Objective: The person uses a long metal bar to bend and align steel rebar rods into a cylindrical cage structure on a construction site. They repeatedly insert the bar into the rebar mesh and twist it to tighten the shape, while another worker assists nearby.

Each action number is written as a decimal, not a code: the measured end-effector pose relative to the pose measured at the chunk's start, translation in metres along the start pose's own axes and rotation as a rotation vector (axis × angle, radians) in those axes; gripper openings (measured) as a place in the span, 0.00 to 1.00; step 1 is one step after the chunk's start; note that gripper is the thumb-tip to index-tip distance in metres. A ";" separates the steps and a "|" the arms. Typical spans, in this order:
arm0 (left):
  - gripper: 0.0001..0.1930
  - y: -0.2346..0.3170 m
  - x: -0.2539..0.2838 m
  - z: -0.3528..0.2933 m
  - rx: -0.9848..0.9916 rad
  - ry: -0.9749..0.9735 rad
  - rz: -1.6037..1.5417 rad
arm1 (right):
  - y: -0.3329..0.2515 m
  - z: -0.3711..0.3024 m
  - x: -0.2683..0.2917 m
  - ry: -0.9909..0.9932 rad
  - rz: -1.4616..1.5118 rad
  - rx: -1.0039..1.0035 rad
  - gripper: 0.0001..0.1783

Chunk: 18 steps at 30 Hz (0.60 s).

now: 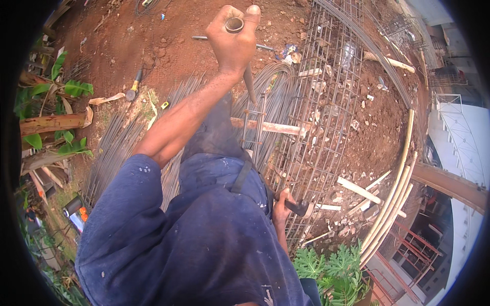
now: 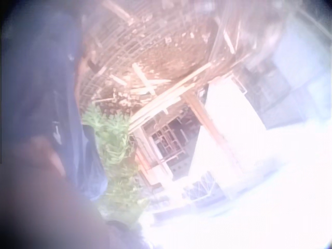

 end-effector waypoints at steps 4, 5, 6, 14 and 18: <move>0.21 -0.024 -0.001 -0.011 0.003 0.037 0.020 | -0.001 0.003 -0.005 -0.032 -0.090 -0.017 0.27; 0.21 -0.029 -0.002 -0.014 0.017 0.027 0.010 | -0.002 0.004 -0.005 -0.032 -0.115 -0.025 0.27; 0.21 -0.033 -0.002 -0.015 0.031 0.018 -0.001 | -0.002 0.005 -0.007 -0.043 -0.108 -0.029 0.27; 0.21 -0.042 0.001 -0.017 0.092 -0.024 -0.041 | -0.005 0.013 -0.016 -0.086 -0.090 -0.035 0.27; 0.20 -0.032 0.007 -0.032 0.063 -0.033 -0.072 | -0.007 0.015 -0.016 -0.101 -0.124 -0.034 0.27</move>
Point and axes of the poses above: each hand's wrist, its own z-axis towards the middle knuckle, its own x-axis out of the back of the hand, y = z × x, the point moved 3 cm from there along z, towards the middle knuckle, and after that the axes turned 5 degrees about -y, right-handed, at the moved point
